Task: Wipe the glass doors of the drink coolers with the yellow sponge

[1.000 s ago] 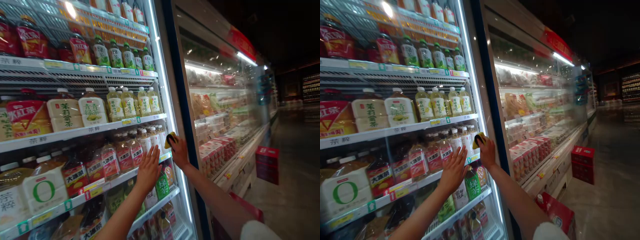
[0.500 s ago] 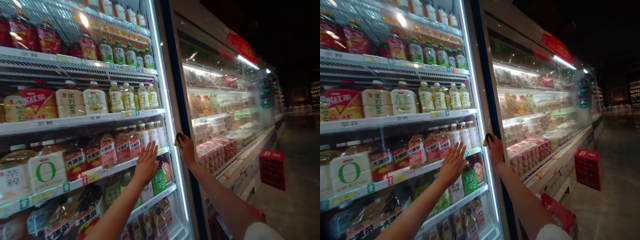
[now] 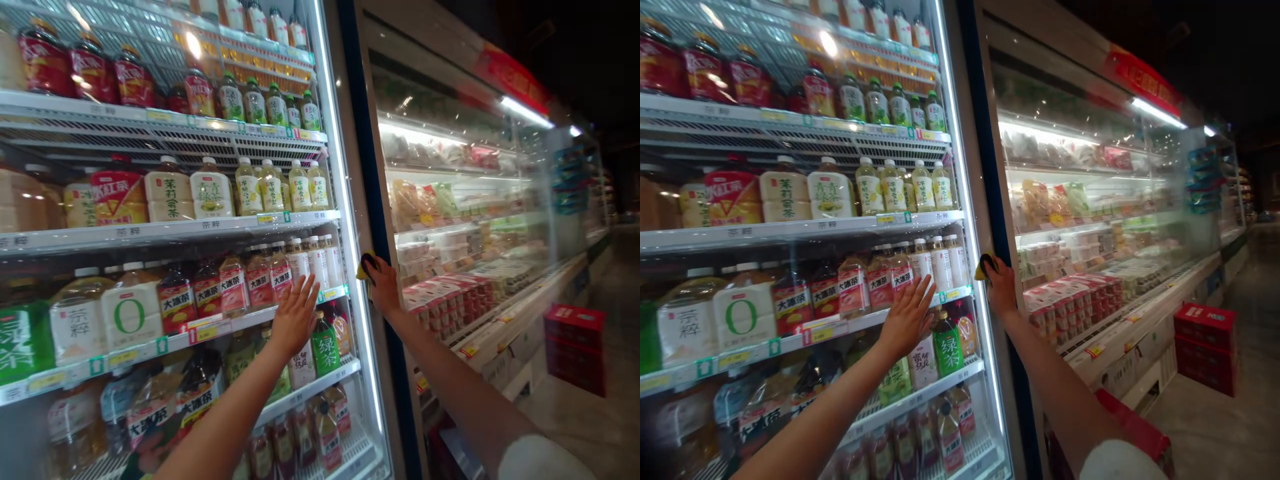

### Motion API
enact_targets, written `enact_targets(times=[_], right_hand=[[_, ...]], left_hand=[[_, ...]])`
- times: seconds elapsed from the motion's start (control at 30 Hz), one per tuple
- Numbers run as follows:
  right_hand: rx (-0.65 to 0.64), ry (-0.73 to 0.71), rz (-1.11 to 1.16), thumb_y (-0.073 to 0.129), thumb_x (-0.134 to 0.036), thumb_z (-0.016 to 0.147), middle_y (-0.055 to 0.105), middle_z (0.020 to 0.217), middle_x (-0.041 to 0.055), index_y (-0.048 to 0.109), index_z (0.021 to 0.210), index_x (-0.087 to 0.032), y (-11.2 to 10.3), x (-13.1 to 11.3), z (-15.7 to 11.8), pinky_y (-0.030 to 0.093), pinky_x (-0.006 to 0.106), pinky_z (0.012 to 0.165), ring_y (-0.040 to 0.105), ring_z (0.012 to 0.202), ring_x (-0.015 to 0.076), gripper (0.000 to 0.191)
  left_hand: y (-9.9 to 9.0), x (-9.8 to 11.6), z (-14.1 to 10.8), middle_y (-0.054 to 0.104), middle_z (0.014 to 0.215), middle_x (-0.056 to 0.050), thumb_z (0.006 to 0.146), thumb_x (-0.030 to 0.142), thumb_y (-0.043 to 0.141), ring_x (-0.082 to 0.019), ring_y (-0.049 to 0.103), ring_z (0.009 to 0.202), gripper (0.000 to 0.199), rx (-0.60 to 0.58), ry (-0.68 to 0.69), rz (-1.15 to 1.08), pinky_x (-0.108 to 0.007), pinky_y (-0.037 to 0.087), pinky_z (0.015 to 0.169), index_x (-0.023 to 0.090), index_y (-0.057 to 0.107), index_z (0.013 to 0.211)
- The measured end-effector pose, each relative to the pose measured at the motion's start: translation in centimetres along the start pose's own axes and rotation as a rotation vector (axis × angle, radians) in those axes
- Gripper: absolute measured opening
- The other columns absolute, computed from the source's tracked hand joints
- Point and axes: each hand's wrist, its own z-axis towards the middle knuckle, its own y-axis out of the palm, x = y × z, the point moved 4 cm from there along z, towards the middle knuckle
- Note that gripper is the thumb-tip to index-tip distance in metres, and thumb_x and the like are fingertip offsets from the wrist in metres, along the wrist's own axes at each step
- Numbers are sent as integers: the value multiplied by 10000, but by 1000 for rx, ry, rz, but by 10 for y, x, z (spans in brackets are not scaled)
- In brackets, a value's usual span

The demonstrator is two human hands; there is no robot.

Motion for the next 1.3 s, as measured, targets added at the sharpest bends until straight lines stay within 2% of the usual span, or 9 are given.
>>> enact_targets(times=[0.13, 0.27, 0.4, 0.53, 0.67, 0.8, 0.93, 1.07, 1.3], right_hand=[[49, 40, -7, 451, -39, 886, 506, 1540, 84, 601, 1424, -255, 16, -35, 26, 439, 469, 1049, 526, 1201, 271, 599], [-79, -101, -22, 510, -90, 895, 479, 1591, 15, 606, 1419, -319, 22, -73, -13, 436, 448, 1033, 519, 1216, 271, 580], [-164, -162, -34, 478, -23, 838, 524, 1557, -17, 657, 1362, -331, 9, -59, -49, 454, 443, 1017, 527, 1260, 272, 634], [-54, -42, -19, 428, -9, 834, 522, 1559, -17, 640, 1385, -316, 9, -51, -13, 465, 465, 1035, 532, 1285, 279, 665], [24, 22, 7, 410, -9, 865, 466, 1601, 15, 574, 1446, -297, 30, -95, 18, 410, 505, 1134, 429, 1440, 285, 669], [-152, -181, 51, 428, -6, 879, 390, 1646, 24, 575, 1442, -271, 39, -135, -26, 282, 547, 1245, 267, 1557, 272, 640], [-286, -285, 116, 456, 0, 869, 417, 1630, 23, 634, 1381, -271, 27, -119, -65, 301, 575, 1242, 251, 1565, 280, 605], [-182, -106, 178, 415, 40, 838, 354, 1662, 3, 514, 1499, -301, 30, -113, -28, 307, 585, 1246, 114, 1593, 268, 751], [-214, -188, 190, 446, 3, 883, 293, 1685, -5, 517, 1499, -296, 59, -212, -9, 288, 536, 1266, 146, 1592, 255, 688]], left_hand=[[-7, -9, -3, 196, 1706, -75, 947, 363, 543, -254, 111, 1593, 772, -32, -34, 27, -492, 143, 1301, 193, 221, 1629], [-13, -14, -14, 167, 1711, -76, 932, 353, 564, -253, 88, 1595, 801, -50, -35, 36, -492, 138, 1302, 208, 205, 1634], [-21, -23, -33, 172, 1707, -88, 922, 341, 582, -261, 122, 1591, 812, -73, -42, 51, -481, 161, 1297, 212, 211, 1633], [-31, -36, -47, 239, 1693, -79, 917, 358, 583, -252, 177, 1583, 835, -91, -35, 63, -464, 178, 1297, 213, 187, 1638], [-42, -47, -56, 261, 1686, -75, 932, 375, 558, -245, 196, 1580, 791, -131, -36, 64, -448, 184, 1298, 179, 234, 1626], [-53, -54, -69, 207, 1697, -94, 938, 365, 543, -259, 161, 1587, 765, -167, -57, 76, -482, 158, 1298, 154, 260, 1617], [-61, -63, -86, 230, 1691, -101, 923, 354, 562, -266, 155, 1588, 780, -204, -76, 83, -517, 108, 1300, 169, 259, 1618], [-72, -80, -99, 197, 1701, -106, 893, 358, 602, -276, 143, 1590, 833, -195, -135, 109, -511, 92, 1302, 172, 245, 1623], [-84, -106, -114, 152, 1710, -129, 875, 388, 646, -300, 98, 1595, 897, -197, -192, 114, -536, 91, 1292, 190, 209, 1633]])
